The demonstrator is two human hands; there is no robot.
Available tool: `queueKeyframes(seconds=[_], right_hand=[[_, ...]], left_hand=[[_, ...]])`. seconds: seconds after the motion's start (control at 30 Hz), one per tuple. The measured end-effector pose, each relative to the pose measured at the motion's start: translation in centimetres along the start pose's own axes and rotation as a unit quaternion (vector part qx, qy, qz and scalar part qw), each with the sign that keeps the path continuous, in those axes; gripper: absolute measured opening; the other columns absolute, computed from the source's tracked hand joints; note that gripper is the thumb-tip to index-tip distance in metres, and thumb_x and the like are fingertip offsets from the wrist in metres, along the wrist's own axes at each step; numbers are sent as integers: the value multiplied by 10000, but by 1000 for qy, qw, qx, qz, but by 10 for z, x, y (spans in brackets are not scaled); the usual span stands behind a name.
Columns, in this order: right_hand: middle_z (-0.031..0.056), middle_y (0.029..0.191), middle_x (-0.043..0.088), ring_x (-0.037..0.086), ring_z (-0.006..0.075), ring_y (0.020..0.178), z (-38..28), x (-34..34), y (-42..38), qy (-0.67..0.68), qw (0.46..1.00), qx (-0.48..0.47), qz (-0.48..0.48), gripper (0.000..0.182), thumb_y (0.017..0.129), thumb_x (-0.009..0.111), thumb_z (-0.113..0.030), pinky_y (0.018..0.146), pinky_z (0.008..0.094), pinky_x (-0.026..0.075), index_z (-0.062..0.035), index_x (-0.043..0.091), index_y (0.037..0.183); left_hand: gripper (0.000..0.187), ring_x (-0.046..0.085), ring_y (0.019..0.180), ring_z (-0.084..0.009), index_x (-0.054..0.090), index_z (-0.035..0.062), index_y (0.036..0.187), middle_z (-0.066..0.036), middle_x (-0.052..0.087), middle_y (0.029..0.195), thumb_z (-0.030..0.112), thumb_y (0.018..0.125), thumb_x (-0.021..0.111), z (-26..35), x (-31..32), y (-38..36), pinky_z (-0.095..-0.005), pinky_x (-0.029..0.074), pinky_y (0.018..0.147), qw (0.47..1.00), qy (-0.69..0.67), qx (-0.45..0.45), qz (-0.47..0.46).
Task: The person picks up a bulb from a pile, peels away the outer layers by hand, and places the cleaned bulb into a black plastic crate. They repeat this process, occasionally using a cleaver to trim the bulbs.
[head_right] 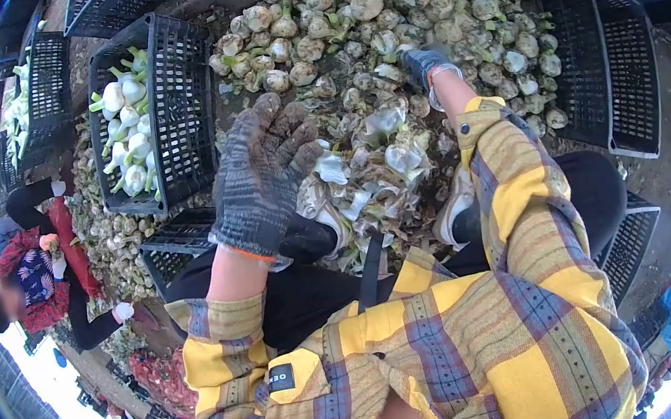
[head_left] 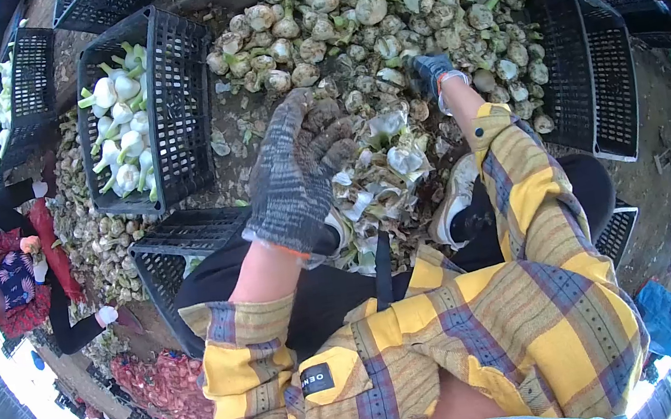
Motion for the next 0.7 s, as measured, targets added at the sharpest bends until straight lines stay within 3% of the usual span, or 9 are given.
queueKeyframes(seconds=[0.07, 0.13, 0.27, 0.33, 0.43, 0.53, 0.6, 0.67, 0.7], right_hand=[[60, 751, 576, 507, 203, 618, -28, -5, -32, -113, 987, -108, 40, 330, 713, 646, -298, 551, 322, 421, -85, 550, 947], [124, 854, 590, 568, 259, 776, -66, 1, -84, -322, 889, -307, 106, 452, 694, 650, -222, 696, 329, 462, -27, 492, 1069], [152, 952, 559, 548, 297, 906, -114, 26, -223, -216, 846, -486, 29, 490, 677, 658, -183, 808, 333, 438, -15, 470, 1098], [158, 980, 539, 541, 297, 916, -117, 36, -277, -254, 764, -593, 14, 492, 663, 681, -156, 822, 345, 437, -34, 478, 1094], [163, 980, 536, 543, 297, 910, -105, 46, -322, -328, 691, -644, 24, 469, 653, 692, -120, 825, 354, 436, -34, 494, 1070], [146, 977, 533, 557, 243, 878, -97, 41, -346, -286, 698, -657, 0, 348, 686, 680, -98, 769, 328, 461, -20, 542, 995], [94, 880, 564, 574, 166, 769, -88, 35, -330, -206, 766, -605, -67, 191, 757, 647, -134, 686, 285, 478, -16, 588, 895], [25, 755, 569, 563, 107, 665, -76, 32, -298, -80, 928, -325, -167, 205, 812, 606, -222, 630, 245, 476, -19, 608, 840], [-13, 664, 554, 550, 97, 596, -75, 37, -293, -29, 925, -351, -145, 256, 831, 576, -287, 595, 237, 475, -32, 597, 829]], left_hand=[[319, 564, 875, -219, 494, 77, 1102, -96, 574, 975, 285, 860, 496, -5, 1, 2, -350, 487, 737, 1000, 7, 4, -5], [320, 559, 828, -207, 496, 94, 1110, -80, 572, 952, 287, 855, 508, -13, -4, 7, -334, 481, 704, 998, 57, 18, 25], [366, 549, 811, -197, 509, 106, 1089, -64, 563, 959, 371, 836, 529, -27, -12, 20, -326, 467, 701, 974, 175, 134, 47], [395, 557, 777, -178, 511, 106, 1056, -55, 574, 920, 435, 837, 500, -27, -2, 9, -322, 476, 675, 971, 212, 70, 88], [392, 572, 702, -167, 493, 88, 1036, -61, 583, 858, 437, 878, 411, -38, -1, 30, -301, 491, 589, 993, 120, 19, -6], [377, 576, 738, -174, 492, 66, 1044, -75, 579, 889, 399, 890, 405, -31, 1, 24, -294, 496, 603, 990, 95, 103, 21], [383, 578, 771, -165, 474, 63, 1099, -79, 554, 976, 378, 896, 395, -23, 0, 15, -301, 500, 612, 980, 127, 152, 22], [394, 572, 813, -151, 439, 72, 1162, -80, 515, 1053, 360, 899, 385, -15, 3, 4, -300, 506, 626, 964, 175, 198, 36], [413, 558, 882, -147, 426, 52, 1183, -77, 491, 1091, 351, 902, 372, -19, -8, 15, -282, 503, 681, 951, 191, 241, 14]])
Point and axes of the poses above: each hand's wrist, its own y-axis towards the middle knuckle, its own x-axis out of the palm, z = x × y, the point moved 4 cm from there along y, towards the middle knuckle
